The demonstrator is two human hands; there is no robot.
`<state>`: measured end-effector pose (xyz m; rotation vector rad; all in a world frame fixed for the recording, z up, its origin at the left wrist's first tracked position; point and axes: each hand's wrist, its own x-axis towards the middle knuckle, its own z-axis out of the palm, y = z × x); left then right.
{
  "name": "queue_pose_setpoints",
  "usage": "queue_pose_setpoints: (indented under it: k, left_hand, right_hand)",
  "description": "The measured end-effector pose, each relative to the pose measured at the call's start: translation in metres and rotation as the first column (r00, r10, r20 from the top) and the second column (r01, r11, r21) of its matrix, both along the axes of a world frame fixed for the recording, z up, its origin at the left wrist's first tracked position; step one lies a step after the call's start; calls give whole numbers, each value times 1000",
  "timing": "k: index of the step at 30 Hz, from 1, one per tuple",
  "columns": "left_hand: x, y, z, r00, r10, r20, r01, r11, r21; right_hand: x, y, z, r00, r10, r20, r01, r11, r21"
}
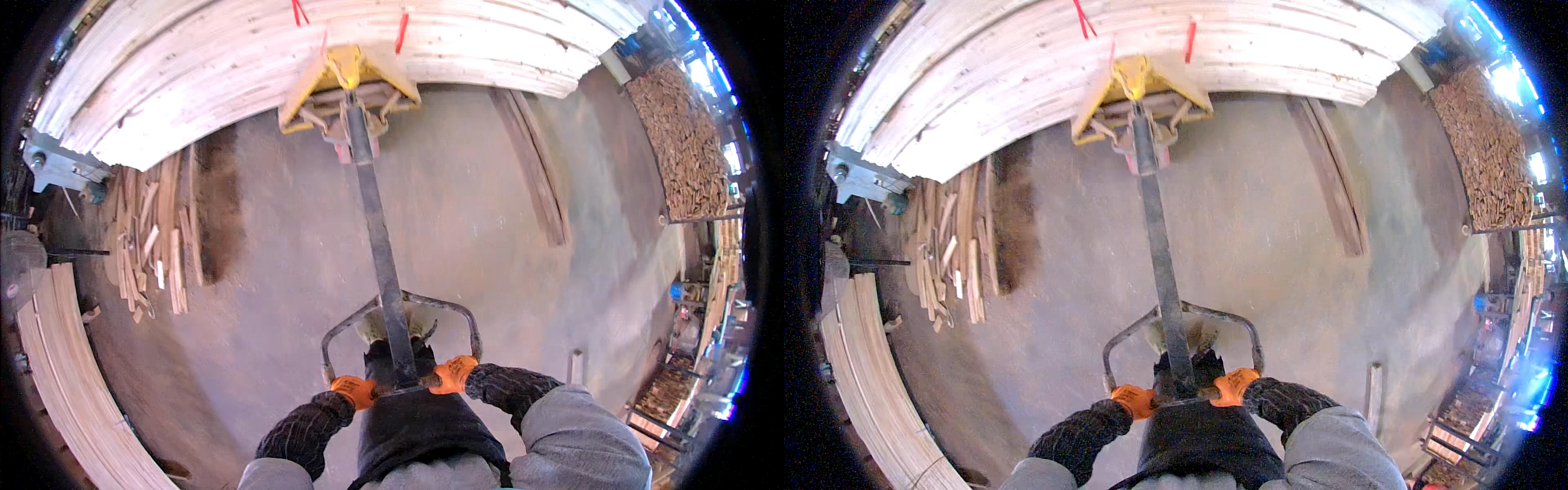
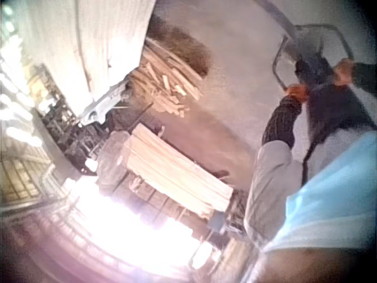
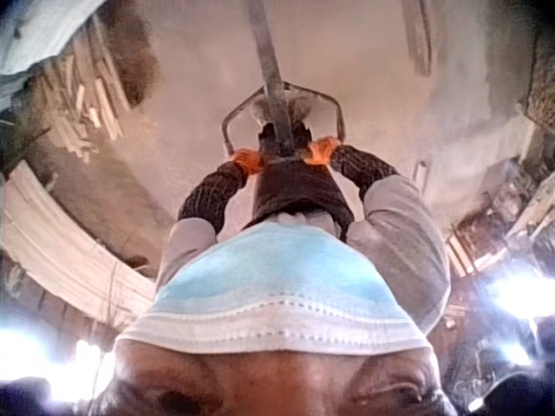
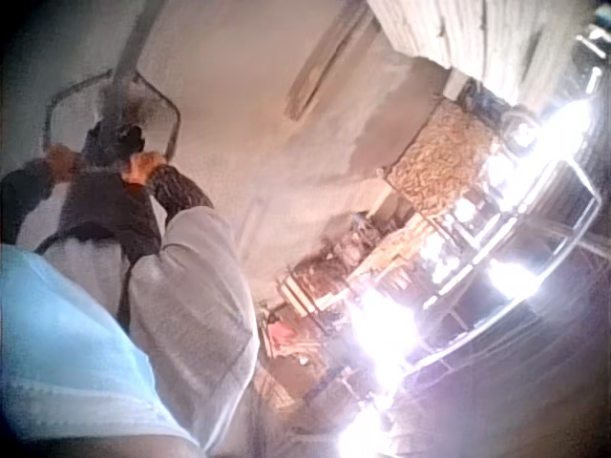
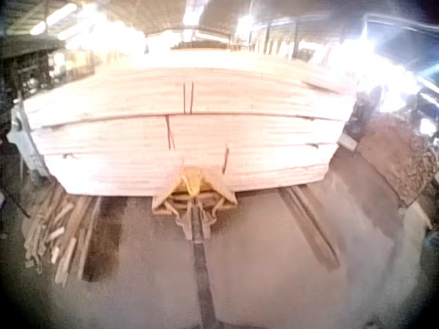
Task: The person operates a manual pallet jack to lift and move a large stack of wooden planks within a warehouse. They pump the jack handle to raise the load, then pull and push the jack to reposition the wood across the concrete floor.
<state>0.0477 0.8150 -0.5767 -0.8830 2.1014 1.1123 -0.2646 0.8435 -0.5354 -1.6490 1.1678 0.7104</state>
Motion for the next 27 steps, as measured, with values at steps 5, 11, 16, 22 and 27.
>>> queue_pose_setpoints:
  k: [5,11,16,22,27]
  left_hand:
    - [5,-28,85,996,33,-81,-42,992,-117]
    - [14,-55,151,990,36,-139,-40,999,-28]
    - [2,-43,147,999,-1,52,-6,993,120]
    - [-5,-33,80,998,6,58,-14,991,132]
    - [-9,0,-11,997,5,72,-14,993,119]
  right_hand:
    - [0,-35,100,999,-53,-11,53,998,-26]
    - [3,-64,162,998,64,14,-63,993,-99]
    - [5,-32,116,1000,4,16,-3,999,-48]
    - [0,-2,43,997,12,73,-3,993,-121]
    - [-2,12,-21,1000,-3,25,7,989,-145]
